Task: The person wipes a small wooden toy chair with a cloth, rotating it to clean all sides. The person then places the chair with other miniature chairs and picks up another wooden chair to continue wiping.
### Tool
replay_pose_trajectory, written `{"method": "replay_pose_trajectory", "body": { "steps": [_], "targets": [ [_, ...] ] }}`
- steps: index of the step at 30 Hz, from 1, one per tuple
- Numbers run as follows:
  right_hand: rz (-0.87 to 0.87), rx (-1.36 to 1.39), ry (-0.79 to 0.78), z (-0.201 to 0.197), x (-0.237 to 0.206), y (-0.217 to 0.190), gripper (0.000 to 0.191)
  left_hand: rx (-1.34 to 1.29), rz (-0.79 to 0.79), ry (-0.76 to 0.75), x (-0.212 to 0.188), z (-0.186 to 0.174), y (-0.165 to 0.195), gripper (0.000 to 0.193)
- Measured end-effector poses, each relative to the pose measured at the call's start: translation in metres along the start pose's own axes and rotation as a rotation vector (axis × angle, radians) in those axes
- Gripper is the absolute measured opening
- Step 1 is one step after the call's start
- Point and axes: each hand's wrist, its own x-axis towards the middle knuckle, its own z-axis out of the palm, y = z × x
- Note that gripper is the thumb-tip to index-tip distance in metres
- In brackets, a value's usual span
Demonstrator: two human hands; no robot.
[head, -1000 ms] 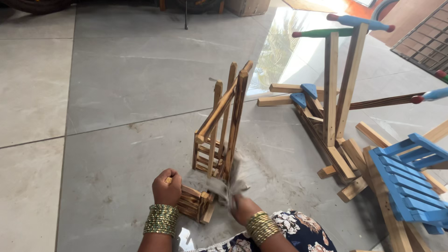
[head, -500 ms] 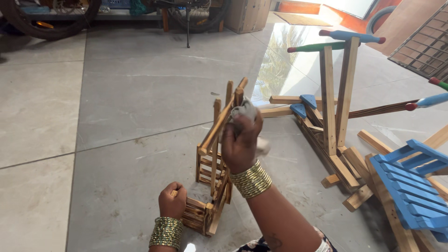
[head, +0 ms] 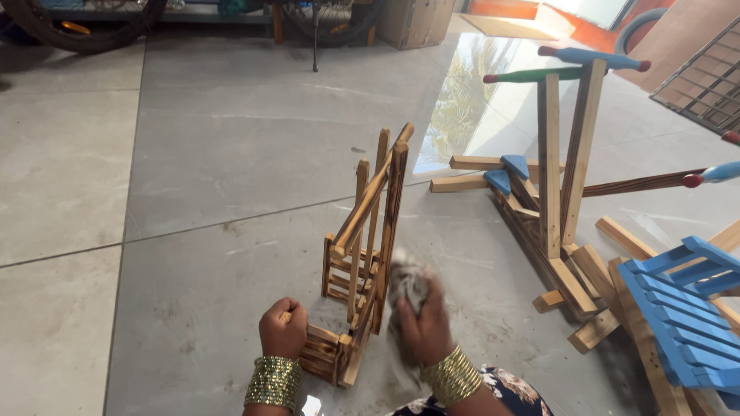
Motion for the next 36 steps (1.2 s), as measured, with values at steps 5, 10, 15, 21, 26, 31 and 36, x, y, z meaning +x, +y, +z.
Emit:
{"method": "replay_pose_trajectory", "body": {
  "steps": [5,10,15,21,26,31,36],
  "targets": [
    [-0.835,-0.072,0.433,-0.018,0.051,-0.142,0.056,0.040,0.071,-0.030,0.000,-0.003,0.003,0.010],
    [-0.850,-0.031,0.167,-0.022,0.025,-0.217,0.033,0.024,0.016,-0.071,0.002,-0.004,0.004,0.010],
    [-0.958,0.395,-0.027,-0.065,-0.010,-0.186,0.016,0.033,0.097,-0.126,0.001,-0.003,0.002,0.009],
    [-0.783,0.201,0.191,-0.127,0.062,-0.257,0.022,-0.005,0.027,-0.157,0.001,-0.003,0.011,0.009],
    [-0.906,-0.276,-0.643,-0.084,0.113,-0.319,0.035,0.343,0.290,0.097,-0.003,-0.010,0.050,0.017],
    [-0.928,-0.698,-0.161,-0.054,0.109,-0.288,0.034,0.129,0.604,-0.047,-0.050,0.020,0.091,0.061],
    [-0.739,0.229,-0.095,-0.057,0.126,-0.256,0.036,0.334,0.365,-0.403,-0.080,0.047,0.087,0.106]
  ]
}}
